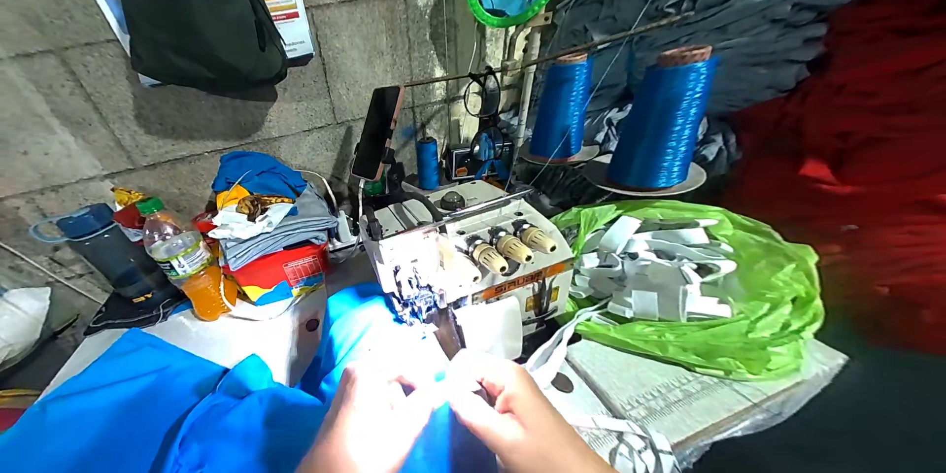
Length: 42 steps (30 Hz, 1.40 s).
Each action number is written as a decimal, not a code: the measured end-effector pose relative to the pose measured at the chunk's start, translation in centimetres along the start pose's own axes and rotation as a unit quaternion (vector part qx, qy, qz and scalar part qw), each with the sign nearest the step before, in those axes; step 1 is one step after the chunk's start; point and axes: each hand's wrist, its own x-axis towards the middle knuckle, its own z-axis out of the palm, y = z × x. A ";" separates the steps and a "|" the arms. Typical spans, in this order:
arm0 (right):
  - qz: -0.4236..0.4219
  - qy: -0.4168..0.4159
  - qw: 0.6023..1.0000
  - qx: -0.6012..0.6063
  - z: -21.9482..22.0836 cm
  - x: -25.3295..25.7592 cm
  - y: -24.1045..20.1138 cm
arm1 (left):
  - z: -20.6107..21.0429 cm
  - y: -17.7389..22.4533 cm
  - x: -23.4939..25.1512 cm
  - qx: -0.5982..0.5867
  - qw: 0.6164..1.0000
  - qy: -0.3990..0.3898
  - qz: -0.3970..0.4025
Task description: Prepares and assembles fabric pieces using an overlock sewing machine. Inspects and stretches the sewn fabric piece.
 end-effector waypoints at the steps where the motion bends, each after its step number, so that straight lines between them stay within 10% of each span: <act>1: 0.028 0.012 0.999 -0.019 -0.3 0.7 0.0 | 0.5 -0.2 0.1 0.106 0.990 0.081 0.036; 3: 0.130 0.010 0.990 -0.047 -1.5 2.5 -0.3 | 1.2 -0.8 0.6 0.266 0.943 0.176 0.094; 7: 0.332 -0.043 0.942 -0.020 -2.5 6.1 -1.8 | 2.2 0.4 -0.3 0.309 0.950 0.012 0.052; 12: 0.408 -0.097 0.907 -0.017 -2.5 7.4 -3.0 | 3.6 -0.1 -1.0 0.343 0.932 0.063 0.095; 36: 0.488 -0.076 0.868 0.049 -1.1 8.7 -2.7 | 3.8 -0.2 -1.1 0.372 0.920 0.053 0.108; 42: 0.380 -0.100 0.914 -0.102 -1.3 7.1 -2.4 | 3.7 -0.6 -2.0 0.323 0.938 0.078 0.103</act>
